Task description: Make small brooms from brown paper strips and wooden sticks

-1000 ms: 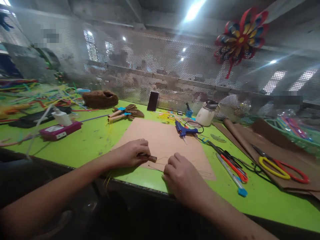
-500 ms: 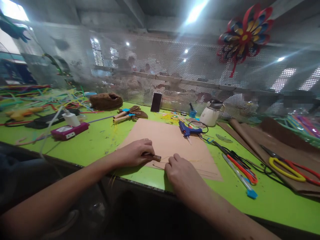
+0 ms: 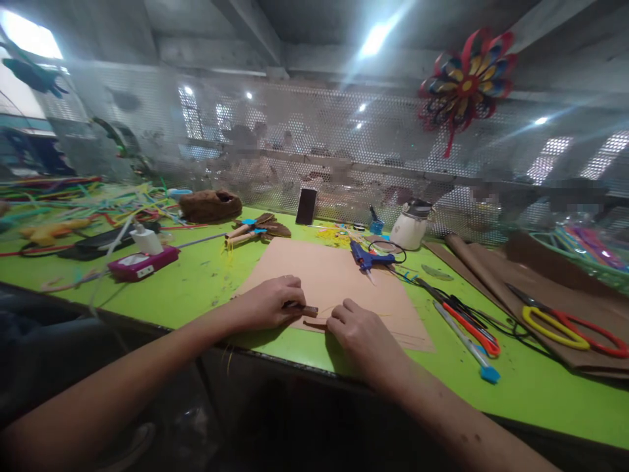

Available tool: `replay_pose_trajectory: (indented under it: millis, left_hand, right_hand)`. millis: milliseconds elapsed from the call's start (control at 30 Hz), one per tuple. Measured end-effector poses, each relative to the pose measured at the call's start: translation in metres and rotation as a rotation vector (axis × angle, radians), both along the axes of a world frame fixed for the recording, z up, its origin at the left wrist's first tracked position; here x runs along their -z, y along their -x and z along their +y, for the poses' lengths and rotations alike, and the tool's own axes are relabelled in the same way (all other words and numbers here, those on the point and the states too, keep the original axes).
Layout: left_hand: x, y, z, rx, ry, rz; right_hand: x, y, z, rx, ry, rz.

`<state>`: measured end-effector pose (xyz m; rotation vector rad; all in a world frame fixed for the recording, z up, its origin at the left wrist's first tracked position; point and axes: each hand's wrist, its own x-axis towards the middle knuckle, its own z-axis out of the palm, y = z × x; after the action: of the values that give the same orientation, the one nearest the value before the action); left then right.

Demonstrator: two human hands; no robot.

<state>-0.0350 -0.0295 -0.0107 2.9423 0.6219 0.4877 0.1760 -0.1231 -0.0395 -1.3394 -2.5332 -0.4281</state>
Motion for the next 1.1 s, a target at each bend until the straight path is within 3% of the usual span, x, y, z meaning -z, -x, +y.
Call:
replay_pose_trajectory:
  millis: [233,533,1100]
  left_hand:
    - [0.002,-0.003,-0.007,-0.036,-0.043,0.014]
    - [0.006,-0.007,-0.011,-0.092,-0.035,-0.03]
    - [0.01,-0.007,-0.018,-0.128,-0.057,-0.06]
  right_hand:
    - [-0.01,-0.007,0.003,-0.055,0.082,0.124]
    - [-0.003,0.002,0.016,-0.081,-0.01,0.211]
    - [-0.008,0.007,0.039,0.105,0.153,0.369]
